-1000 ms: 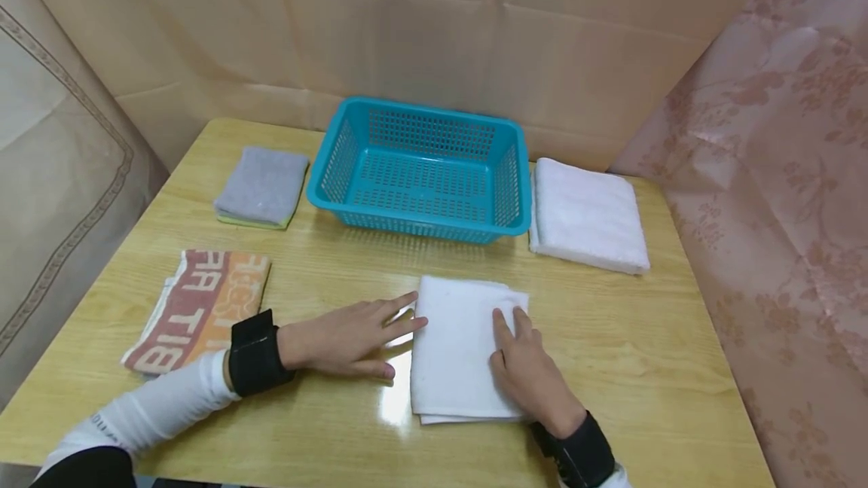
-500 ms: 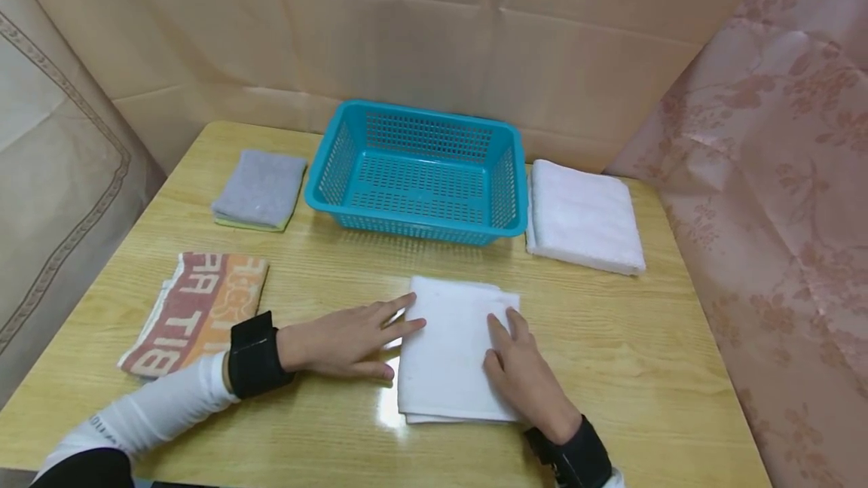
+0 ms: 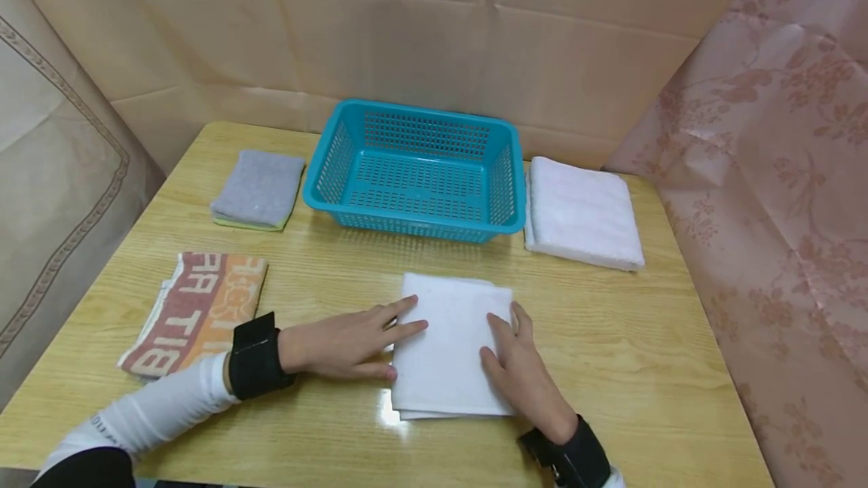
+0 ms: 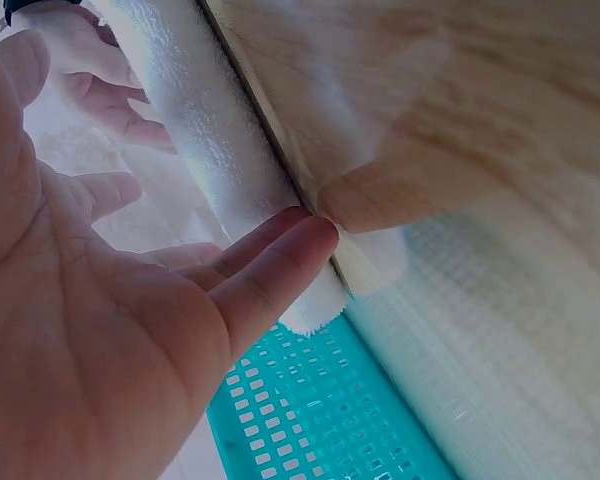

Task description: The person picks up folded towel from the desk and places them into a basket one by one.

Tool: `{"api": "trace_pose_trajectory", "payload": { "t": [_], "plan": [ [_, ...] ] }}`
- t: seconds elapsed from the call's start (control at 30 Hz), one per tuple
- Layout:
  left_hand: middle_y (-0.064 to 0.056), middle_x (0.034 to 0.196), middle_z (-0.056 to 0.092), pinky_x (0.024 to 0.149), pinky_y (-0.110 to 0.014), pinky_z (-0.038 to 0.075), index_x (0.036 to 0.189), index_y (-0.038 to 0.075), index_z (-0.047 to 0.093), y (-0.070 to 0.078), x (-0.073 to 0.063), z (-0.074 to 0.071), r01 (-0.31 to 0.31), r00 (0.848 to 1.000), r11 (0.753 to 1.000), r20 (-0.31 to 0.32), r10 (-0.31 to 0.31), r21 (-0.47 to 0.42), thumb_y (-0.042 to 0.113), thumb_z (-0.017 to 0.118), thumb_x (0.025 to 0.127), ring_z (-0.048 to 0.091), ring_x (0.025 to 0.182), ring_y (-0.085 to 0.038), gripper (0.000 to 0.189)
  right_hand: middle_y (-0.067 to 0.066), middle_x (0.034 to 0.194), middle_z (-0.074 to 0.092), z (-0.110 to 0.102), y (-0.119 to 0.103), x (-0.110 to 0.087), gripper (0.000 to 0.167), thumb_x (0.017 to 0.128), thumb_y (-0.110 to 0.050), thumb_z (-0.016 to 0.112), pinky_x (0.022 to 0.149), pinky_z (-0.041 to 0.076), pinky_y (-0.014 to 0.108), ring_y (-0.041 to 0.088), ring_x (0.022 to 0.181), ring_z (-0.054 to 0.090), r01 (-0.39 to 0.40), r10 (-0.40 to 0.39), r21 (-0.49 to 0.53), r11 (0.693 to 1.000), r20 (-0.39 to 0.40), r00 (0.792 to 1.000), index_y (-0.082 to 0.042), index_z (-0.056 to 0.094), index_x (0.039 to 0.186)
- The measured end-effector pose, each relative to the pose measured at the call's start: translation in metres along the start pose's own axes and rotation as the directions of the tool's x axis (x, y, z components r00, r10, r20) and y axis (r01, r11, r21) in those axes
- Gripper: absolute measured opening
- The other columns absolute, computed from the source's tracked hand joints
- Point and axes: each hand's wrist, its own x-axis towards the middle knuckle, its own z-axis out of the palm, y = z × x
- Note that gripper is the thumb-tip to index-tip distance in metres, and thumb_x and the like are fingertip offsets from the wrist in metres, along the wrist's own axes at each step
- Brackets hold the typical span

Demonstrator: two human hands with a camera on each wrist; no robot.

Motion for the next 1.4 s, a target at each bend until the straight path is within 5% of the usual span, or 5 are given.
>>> {"api": "trace_pose_trajectory", "payload": {
  "t": [0.43, 0.73, 0.87, 1.13, 1.4],
  "plan": [
    [-0.015, 0.166, 0.000, 0.111, -0.045, 0.037, 0.161, 0.025, 0.014, 0.003, -0.001, -0.005, 0.074, 0.997, 0.983, 0.050, -0.067, -0.167, 0.059, 0.040, 0.101, 0.029, 0.145, -0.035, 0.075, 0.031, 0.152, 0.025, -0.003, 0.007, 0.002, 0.053, 0.094, -0.012, 0.068, 0.095, 0.045, 0.054, 0.043, 0.120, 0.049, -0.147, 0.135, 0.238, 0.960, 0.063, 0.989, 0.000, 0.046, 0.141],
    [-0.014, 0.166, -0.003, 0.114, -0.046, 0.032, 0.157, 0.019, 0.028, 0.006, -0.004, -0.007, 0.128, 0.991, 0.948, 0.072, -0.112, -0.292, 0.045, 0.050, 0.102, 0.017, 0.149, -0.038, 0.065, 0.020, 0.161, 0.019, -0.007, 0.008, 0.008, 0.051, 0.098, -0.016, 0.063, 0.113, 0.026, 0.059, 0.044, 0.145, 0.025, -0.336, 0.261, 0.477, 0.812, 0.219, 0.940, -0.004, 0.042, 0.143],
    [-0.019, 0.165, -0.001, 0.114, -0.048, 0.032, 0.153, 0.015, 0.035, 0.006, -0.005, -0.008, 0.095, 0.995, 0.947, 0.050, -0.084, -0.307, 0.034, 0.054, 0.103, 0.016, 0.149, -0.041, 0.057, 0.020, 0.163, 0.013, -0.009, 0.008, 0.008, 0.046, 0.101, -0.014, 0.057, 0.115, 0.019, 0.061, 0.047, 0.148, 0.009, -0.349, 0.259, 0.510, 0.786, 0.241, 0.935, -0.003, 0.042, 0.143],
    [-0.030, 0.160, 0.006, 0.112, -0.044, 0.036, 0.146, 0.007, 0.041, 0.004, -0.002, -0.005, 0.036, 0.997, 0.954, -0.055, -0.055, -0.297, 0.010, 0.056, 0.101, 0.019, 0.148, -0.041, 0.047, 0.017, 0.151, 0.034, -0.007, 0.006, 0.009, 0.045, 0.100, -0.013, 0.058, 0.096, 0.042, 0.039, 0.032, 0.121, 0.046, -0.320, 0.234, 0.523, 0.790, 0.226, 0.946, -0.004, 0.044, 0.142],
    [-0.037, 0.154, 0.015, 0.107, -0.045, 0.041, 0.138, 0.002, 0.044, 0.007, -0.004, -0.004, 0.043, 0.981, 0.955, -0.168, -0.096, -0.292, -0.007, 0.052, 0.098, 0.023, 0.145, -0.045, 0.042, 0.018, 0.144, 0.041, -0.003, 0.003, 0.013, 0.048, 0.098, -0.013, 0.063, 0.087, 0.048, 0.034, 0.031, 0.112, 0.054, -0.330, 0.198, 0.581, 0.744, 0.280, 0.939, -0.007, 0.043, 0.141]
  ]
}}
